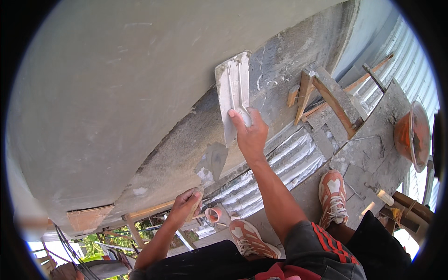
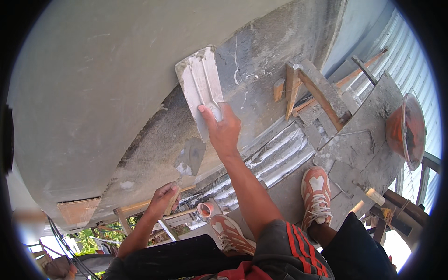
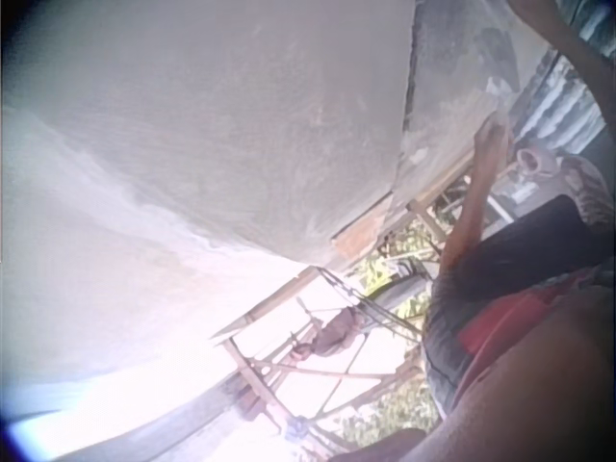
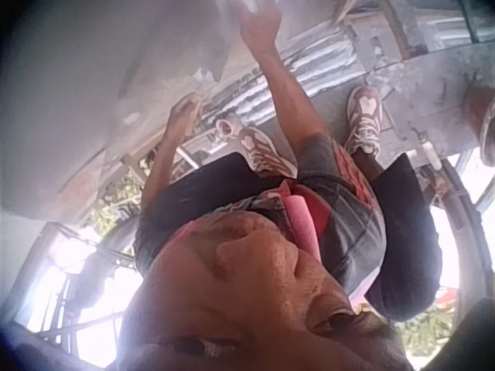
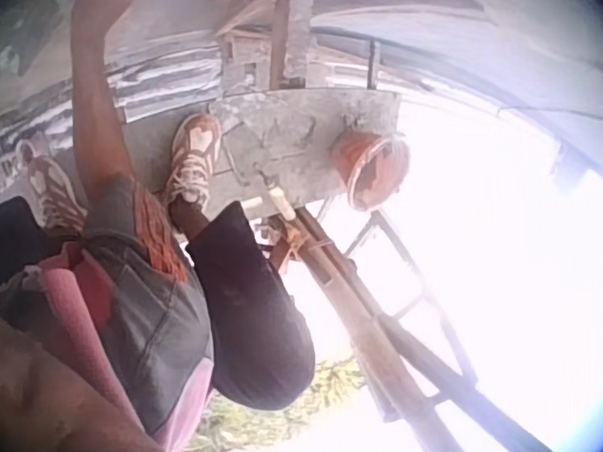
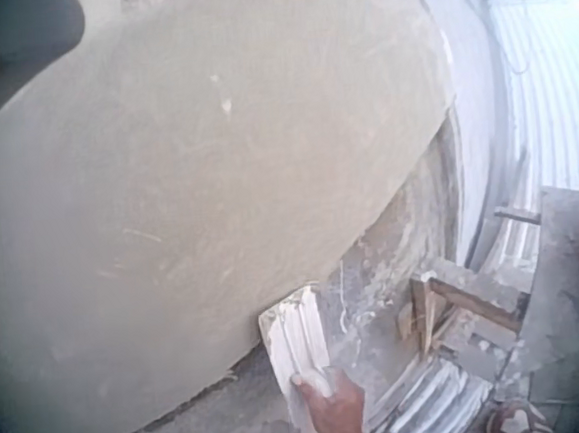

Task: The person applies wet cement to a ceiling using a trowel and a finishing float, smoothing the surface in repeated strokes. They scoop material from a nearby bucket and continue spreading and leveling the plaster across the ceiling area.

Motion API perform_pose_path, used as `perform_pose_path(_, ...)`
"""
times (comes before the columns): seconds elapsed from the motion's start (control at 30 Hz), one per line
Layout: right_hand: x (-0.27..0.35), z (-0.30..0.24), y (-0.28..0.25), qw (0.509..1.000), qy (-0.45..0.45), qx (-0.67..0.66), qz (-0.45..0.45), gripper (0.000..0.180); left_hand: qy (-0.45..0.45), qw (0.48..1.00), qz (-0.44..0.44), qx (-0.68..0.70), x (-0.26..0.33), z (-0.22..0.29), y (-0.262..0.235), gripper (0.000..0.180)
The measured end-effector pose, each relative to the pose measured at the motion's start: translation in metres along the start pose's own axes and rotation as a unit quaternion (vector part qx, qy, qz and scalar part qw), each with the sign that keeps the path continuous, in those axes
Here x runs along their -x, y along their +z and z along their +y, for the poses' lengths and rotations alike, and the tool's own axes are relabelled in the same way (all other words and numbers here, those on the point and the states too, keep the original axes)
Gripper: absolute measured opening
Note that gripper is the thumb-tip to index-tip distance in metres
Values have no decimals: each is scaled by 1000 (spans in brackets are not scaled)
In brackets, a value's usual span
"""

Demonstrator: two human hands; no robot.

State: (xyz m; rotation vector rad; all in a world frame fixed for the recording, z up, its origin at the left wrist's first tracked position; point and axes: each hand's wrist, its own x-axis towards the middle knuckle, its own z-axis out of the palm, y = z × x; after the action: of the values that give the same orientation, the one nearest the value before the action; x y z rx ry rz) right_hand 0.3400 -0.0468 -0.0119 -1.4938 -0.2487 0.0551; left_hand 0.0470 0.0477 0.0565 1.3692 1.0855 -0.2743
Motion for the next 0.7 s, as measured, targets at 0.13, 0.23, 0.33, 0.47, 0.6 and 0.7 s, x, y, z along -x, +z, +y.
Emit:
perform_pose_path(0.13,12,2,10,990,-126,59,-24,45,1,1000,-8,1,-2,2,1,29)
perform_pose_path(0.23,16,0,2,998,-66,-21,-6,47,-2,1000,-10,5,-3,1,1,30)
perform_pose_path(0.33,-12,4,-12,998,42,-27,46,48,-10,1000,-14,-7,-5,-1,1,30)
perform_pose_path(0.47,3,3,2,993,-79,48,-77,49,-16,999,-26,-9,-7,-1,1,31)
perform_pose_path(0.6,49,8,6,978,41,-170,-117,46,-23,999,-25,-9,-9,-3,-1,30)
perform_pose_path(0.7,49,17,7,855,234,-451,-102,50,-36,999,-22,17,-11,-25,-12,29)
